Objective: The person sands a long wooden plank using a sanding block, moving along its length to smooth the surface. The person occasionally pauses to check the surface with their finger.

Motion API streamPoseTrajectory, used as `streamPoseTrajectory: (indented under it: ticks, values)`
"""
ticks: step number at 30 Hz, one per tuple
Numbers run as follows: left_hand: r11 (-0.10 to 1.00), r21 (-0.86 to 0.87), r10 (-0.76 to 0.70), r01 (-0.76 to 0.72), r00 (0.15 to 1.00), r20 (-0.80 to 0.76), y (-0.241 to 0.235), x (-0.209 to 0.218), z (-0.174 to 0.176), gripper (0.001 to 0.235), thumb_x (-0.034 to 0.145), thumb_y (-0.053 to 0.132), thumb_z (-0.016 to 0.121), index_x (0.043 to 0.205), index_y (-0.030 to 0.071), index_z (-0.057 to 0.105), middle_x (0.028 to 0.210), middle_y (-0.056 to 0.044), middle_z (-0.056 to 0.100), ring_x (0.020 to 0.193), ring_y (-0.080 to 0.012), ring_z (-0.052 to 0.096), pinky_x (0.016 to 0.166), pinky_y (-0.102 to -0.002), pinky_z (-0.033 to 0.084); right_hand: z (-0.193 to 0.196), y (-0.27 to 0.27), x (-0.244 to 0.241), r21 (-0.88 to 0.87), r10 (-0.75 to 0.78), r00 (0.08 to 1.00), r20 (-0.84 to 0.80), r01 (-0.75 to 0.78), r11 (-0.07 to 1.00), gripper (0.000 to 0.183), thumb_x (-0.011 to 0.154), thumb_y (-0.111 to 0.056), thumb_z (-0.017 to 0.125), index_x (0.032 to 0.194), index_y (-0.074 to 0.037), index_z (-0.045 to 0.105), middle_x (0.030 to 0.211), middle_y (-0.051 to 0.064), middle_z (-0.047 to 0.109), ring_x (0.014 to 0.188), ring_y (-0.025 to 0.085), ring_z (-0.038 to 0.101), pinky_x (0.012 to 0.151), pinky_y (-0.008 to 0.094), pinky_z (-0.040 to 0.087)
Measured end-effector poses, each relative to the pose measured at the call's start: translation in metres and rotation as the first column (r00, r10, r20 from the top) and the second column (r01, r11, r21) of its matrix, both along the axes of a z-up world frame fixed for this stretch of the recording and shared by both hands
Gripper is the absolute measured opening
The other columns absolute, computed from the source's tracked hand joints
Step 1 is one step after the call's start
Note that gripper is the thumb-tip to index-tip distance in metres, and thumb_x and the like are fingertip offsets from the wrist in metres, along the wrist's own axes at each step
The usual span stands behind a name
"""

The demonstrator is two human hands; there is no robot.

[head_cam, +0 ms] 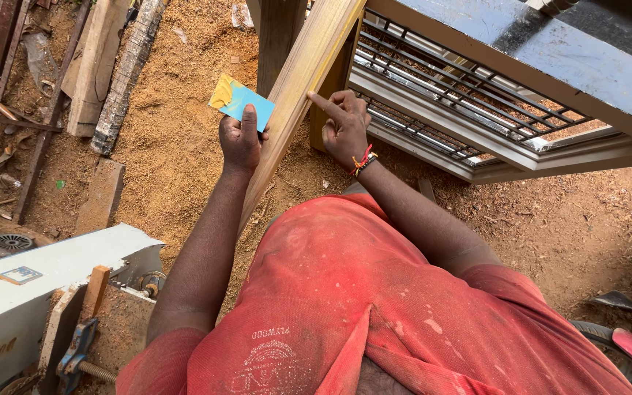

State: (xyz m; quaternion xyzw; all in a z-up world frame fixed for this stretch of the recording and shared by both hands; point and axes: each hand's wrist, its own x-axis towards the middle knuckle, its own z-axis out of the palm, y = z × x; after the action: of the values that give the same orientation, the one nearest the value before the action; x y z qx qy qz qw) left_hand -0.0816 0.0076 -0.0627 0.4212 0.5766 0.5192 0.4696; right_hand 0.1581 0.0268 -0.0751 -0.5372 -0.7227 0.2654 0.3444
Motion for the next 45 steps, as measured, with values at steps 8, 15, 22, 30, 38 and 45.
streamPoseTrajectory:
  ticks: [8, 15, 22, 30, 38, 45]
  values:
    - [0.999, 0.031, -0.008, 0.009, 1.0, -0.024, 0.0, 0.002, 0.001, 0.047, 0.109, 0.043, 0.053, 0.083, 0.005, 0.063, 0.068, -0.005, 0.065, 0.056, -0.0071, 0.061, 0.053, -0.023, 0.053, -0.007, -0.003, -0.006, -0.011, 0.015, 0.997, -0.076, -0.016, 1.0, 0.073, 0.086, 0.001, 0.064, 0.149, -0.034, 0.058, 0.123, -0.001, 0.053, 0.114, 0.02, 0.047, 0.103, 0.041, 0.034]
    - [0.999, 0.052, 0.003, 0.001, 0.998, -0.07, 0.001, 0.002, 0.001, 0.045, 0.109, 0.042, 0.052, 0.084, 0.006, 0.063, 0.067, -0.003, 0.064, 0.056, -0.0069, 0.062, 0.052, -0.024, 0.053, 0.008, -0.015, -0.006, 0.317, -0.083, 0.882, 0.463, -0.077, 0.945, 0.06, 0.092, -0.01, 0.072, 0.148, -0.03, 0.063, 0.126, 0.004, 0.052, 0.118, 0.025, 0.045, 0.097, 0.048, 0.031]
    - [0.995, 0.047, -0.075, 0.09, 0.962, -0.261, 0.0, 0.009, 0.013, 0.048, 0.112, 0.043, 0.051, 0.084, 0.006, 0.066, 0.068, -0.003, 0.065, 0.059, -0.0069, 0.063, 0.056, -0.024, 0.052, 0.027, -0.013, -0.003, 0.245, 0.008, 0.975, 0.221, -0.063, 0.968, 0.027, 0.088, -0.02, 0.078, 0.114, -0.025, 0.078, 0.114, 0.003, 0.058, 0.115, 0.025, 0.047, 0.096, 0.045, 0.035]
    - [0.857, -0.251, -0.446, 0.45, 0.892, 0.073, -0.013, 0.05, 0.035, 0.037, 0.103, 0.045, 0.059, 0.103, 0.009, 0.067, 0.079, -0.002, 0.071, 0.059, -0.0057, 0.061, 0.053, -0.021, 0.053, 0.041, -0.003, 0.026, -0.381, -0.085, 0.519, -0.851, -0.497, 0.78, 0.028, 0.105, -0.022, 0.061, 0.124, -0.004, 0.072, 0.113, 0.007, 0.071, 0.098, 0.015, 0.065, 0.092, 0.03, 0.055]
    - [0.768, -0.328, -0.505, 0.55, 0.835, 0.218, -0.008, 0.082, 0.042, 0.034, 0.1, 0.041, 0.066, 0.102, 0.007, 0.066, 0.075, 0.0, 0.066, 0.059, -0.0067, 0.057, 0.052, -0.023, 0.045, 0.044, -0.024, 0.046, -0.235, -0.118, 0.213, -0.97, -0.698, 0.676, 0.025, 0.103, -0.021, 0.065, 0.119, -0.002, 0.066, 0.115, 0.006, 0.068, 0.104, 0.017, 0.066, 0.095, 0.034, 0.056]
    - [0.833, -0.361, -0.527, 0.418, 0.799, -0.29, -0.006, 0.082, 0.07, 0.019, 0.099, 0.023, 0.067, 0.103, 0.005, 0.07, 0.075, -0.003, 0.07, 0.067, -0.0083, 0.066, 0.063, -0.029, 0.056, 0.051, -0.012, 0.05, -0.357, 0.044, 0.719, -0.694, -0.397, 0.846, 0.008, 0.099, -0.003, 0.073, 0.105, 0.0, 0.068, 0.097, 0.005, 0.074, 0.089, 0.009, 0.068, 0.082, 0.028, 0.058]
